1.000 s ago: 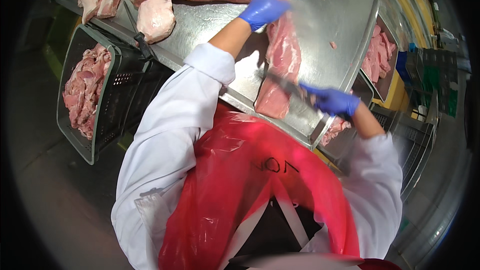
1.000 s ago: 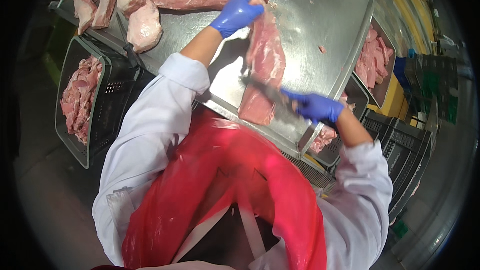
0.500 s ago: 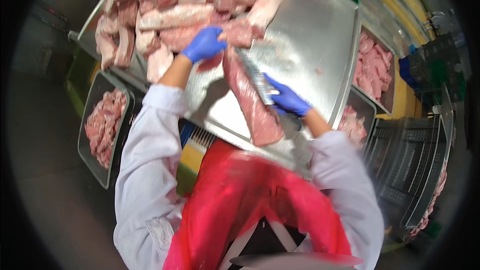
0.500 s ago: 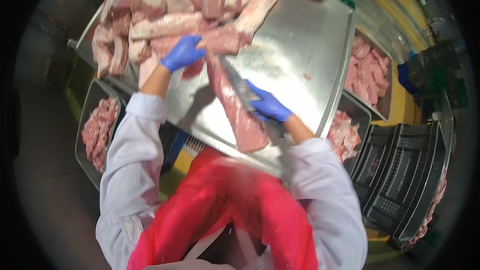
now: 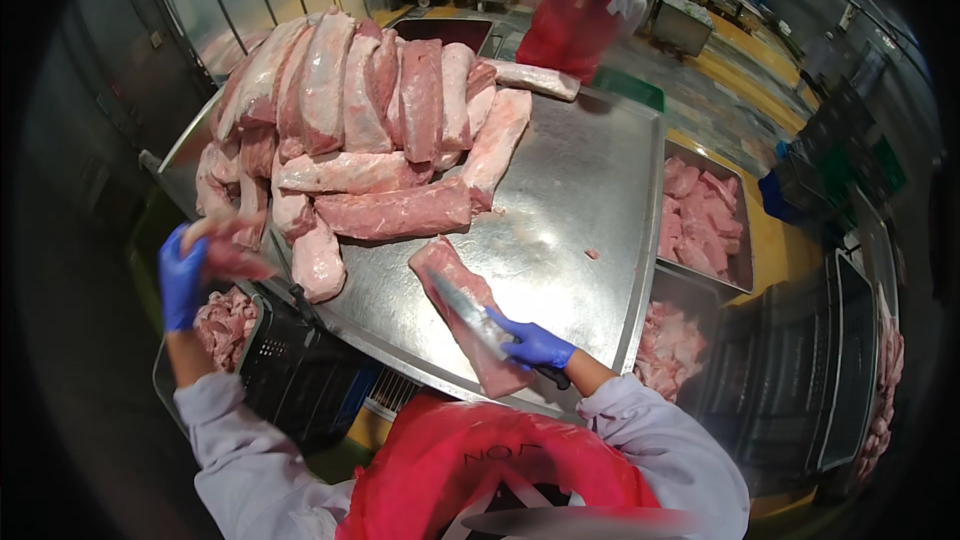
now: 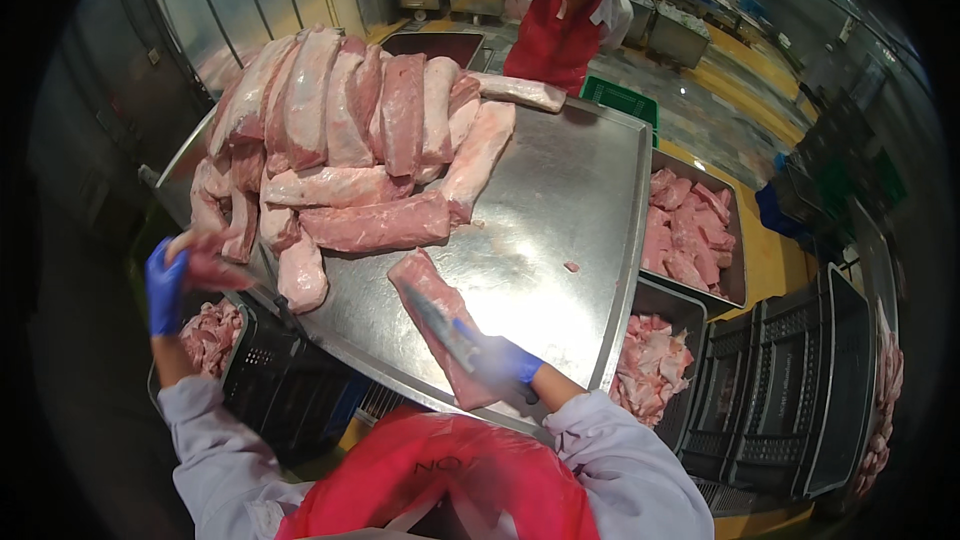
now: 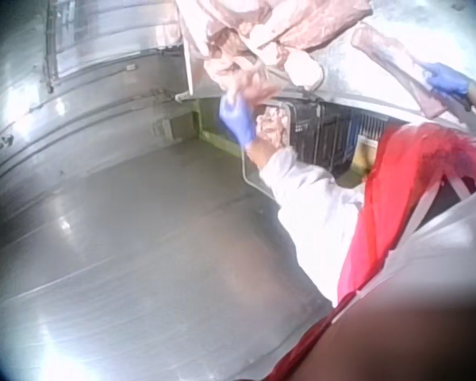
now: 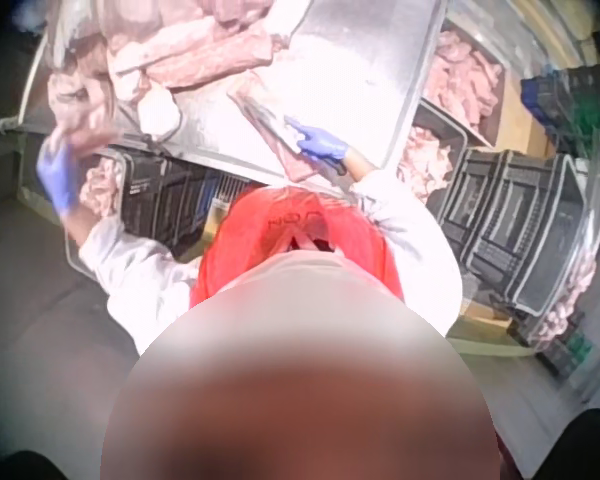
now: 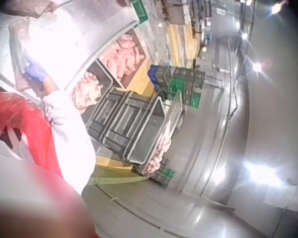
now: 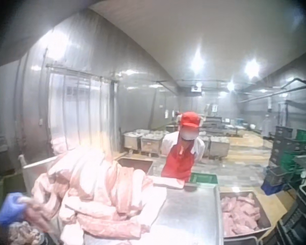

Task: The person uses a knife to trim fat and connective tissue from large cuts of raw meat on a stainless steel table. They handle the meat with gloved hands, separating the trimmed portions and placing them into a nearby container. The process involves repeated cutting and sorting of the meat pieces.

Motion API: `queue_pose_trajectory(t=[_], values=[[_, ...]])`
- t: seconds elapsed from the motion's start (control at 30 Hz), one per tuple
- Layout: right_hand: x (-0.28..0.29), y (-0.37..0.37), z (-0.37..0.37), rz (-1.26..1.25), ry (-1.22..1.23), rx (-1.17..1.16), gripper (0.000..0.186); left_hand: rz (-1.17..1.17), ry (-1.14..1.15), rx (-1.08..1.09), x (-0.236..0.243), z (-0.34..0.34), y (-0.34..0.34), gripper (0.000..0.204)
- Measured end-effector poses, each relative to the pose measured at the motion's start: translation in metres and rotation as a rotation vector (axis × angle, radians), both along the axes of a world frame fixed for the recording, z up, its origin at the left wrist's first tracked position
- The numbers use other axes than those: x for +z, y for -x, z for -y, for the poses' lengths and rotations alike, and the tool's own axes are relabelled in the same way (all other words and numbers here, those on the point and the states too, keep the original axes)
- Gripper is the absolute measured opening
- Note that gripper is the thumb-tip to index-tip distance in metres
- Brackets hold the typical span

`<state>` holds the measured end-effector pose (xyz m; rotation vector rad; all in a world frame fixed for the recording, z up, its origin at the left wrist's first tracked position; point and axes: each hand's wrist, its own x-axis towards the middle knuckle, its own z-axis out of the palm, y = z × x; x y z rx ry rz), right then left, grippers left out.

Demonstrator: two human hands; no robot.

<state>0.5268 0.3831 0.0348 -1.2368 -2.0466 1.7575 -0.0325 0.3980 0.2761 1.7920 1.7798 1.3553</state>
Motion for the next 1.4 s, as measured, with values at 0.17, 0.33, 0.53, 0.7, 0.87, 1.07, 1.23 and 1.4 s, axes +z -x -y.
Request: queue_pose_trajectory(t=[0.17, 0.33, 0.53, 0.7, 0.87, 1.07, 1.23, 1.4], values=[[-0.026, -0.051, 0.031, -0.109, 0.048, -0.349, 0.081, -0.059, 0.124, 0.408, -0.07, 0.122, 0.254, 0.02], [-0.02, -0.085, 0.08, -0.117, 0.238, -0.637, 0.083, -0.661, 0.222, 0.493, -0.177, 0.059, 0.115, 0.038], [-0.028, -0.086, 0.088, -0.277, 0.17, -0.72, 0.082, -0.815, 0.021, -0.849, -0.271, -0.038, -0.211, 0.06], [-0.014, -0.103, 0.135, -0.333, 0.141, -0.93, 0.082, -0.891, -0.203, -1.005, -0.311, -0.096, -0.289, 0.074], [-0.076, -0.128, 0.215, -0.306, 0.041, -1.288, 0.08, -0.832, 0.26, -1.323, -0.261, -0.14, -0.348, 0.05], [-0.03, -0.105, 0.253, -0.466, 0.146, -1.348, 0.078, -0.735, 0.803, -1.282, -0.3, -0.206, -0.373, 0.081], [-0.046, -0.095, 0.282, -0.468, 0.203, -1.465, 0.079, -0.991, 0.265, -0.918, -0.282, -0.113, -0.38, 0.116], [-0.045, -0.1, 0.26, -0.391, 0.235, -1.363, 0.079, -1.083, 0.493, -0.662, -0.27, -0.11, -0.392, 0.122]])
